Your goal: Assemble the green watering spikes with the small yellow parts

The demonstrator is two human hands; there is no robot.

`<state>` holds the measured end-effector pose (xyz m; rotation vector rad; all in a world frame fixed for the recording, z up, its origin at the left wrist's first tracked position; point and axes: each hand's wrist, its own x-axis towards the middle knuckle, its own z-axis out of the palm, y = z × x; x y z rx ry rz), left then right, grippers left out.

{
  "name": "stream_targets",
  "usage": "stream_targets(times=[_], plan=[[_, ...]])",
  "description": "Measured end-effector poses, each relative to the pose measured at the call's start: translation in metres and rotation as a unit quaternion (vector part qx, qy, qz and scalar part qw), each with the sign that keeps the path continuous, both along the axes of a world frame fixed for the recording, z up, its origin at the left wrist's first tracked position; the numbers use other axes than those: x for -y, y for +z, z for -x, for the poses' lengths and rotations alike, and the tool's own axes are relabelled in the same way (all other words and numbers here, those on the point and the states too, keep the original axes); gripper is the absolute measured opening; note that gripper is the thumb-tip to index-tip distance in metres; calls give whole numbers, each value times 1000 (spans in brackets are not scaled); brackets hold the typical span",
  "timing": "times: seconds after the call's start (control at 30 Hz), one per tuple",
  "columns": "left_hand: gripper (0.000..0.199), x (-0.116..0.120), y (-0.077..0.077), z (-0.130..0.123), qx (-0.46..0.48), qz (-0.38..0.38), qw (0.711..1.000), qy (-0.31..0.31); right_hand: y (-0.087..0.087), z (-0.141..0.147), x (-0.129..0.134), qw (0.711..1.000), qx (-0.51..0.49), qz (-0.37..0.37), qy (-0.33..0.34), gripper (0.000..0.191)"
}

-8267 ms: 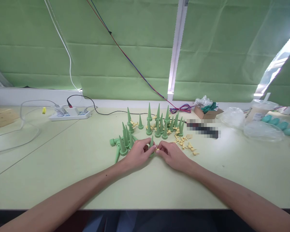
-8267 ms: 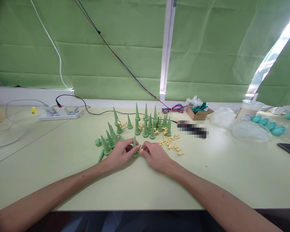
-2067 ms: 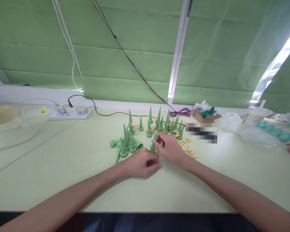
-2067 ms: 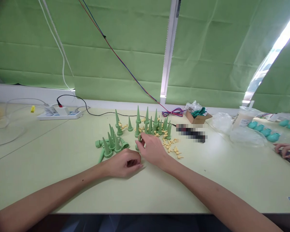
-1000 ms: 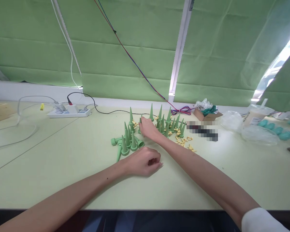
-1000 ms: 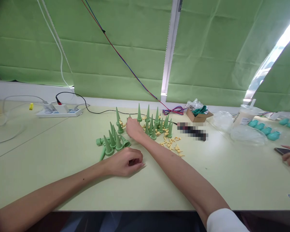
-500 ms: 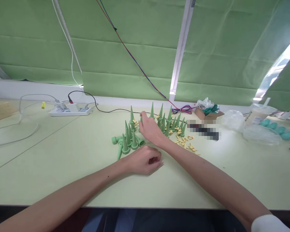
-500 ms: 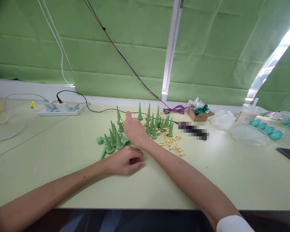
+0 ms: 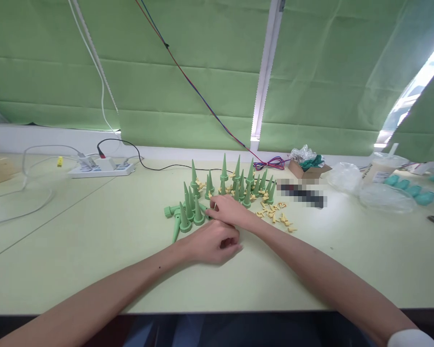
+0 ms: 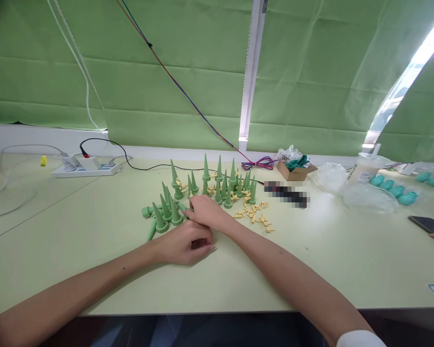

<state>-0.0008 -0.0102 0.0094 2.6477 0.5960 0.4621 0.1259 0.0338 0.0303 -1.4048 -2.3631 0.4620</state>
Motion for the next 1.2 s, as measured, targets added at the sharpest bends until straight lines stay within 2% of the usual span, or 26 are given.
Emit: stream_targets(times=[0.13, 0.27, 0.47, 0.6, 0.73, 0.9, 1.03, 1.2], plan=[[31, 1, 1, 0, 6, 1, 1000, -5, -5, -9, 2, 1000, -6, 15, 1, 32], [28, 2, 2, 0, 0, 3, 1000, -1, -7, -25, 11, 1000, -12, -4, 2, 36], [22, 1, 5, 0, -6, 11, 1000, 1, -17, -56, 33, 998, -60, -15, 10, 29], [29, -2, 2, -2, 4, 2, 1000, 17, -28, -70, 46, 991, -127, -37, -24, 23], [38, -5, 2, -3, 30, 19, 998, 57, -33, -70, 52, 975, -206, -62, -48, 21], [45, -6, 5, -4, 89, 49, 986, 133, -30, -63, 57, 963, -234, -108, -84, 20], [44, -7, 4, -5, 119, 67, 973, 185, -26, -64, 60, 956, -259, -96, -99, 24], [44, -9, 3, -4, 143, 95, 962, 210, -24, -63, 64, 956, -268, -85, -82, 23]])
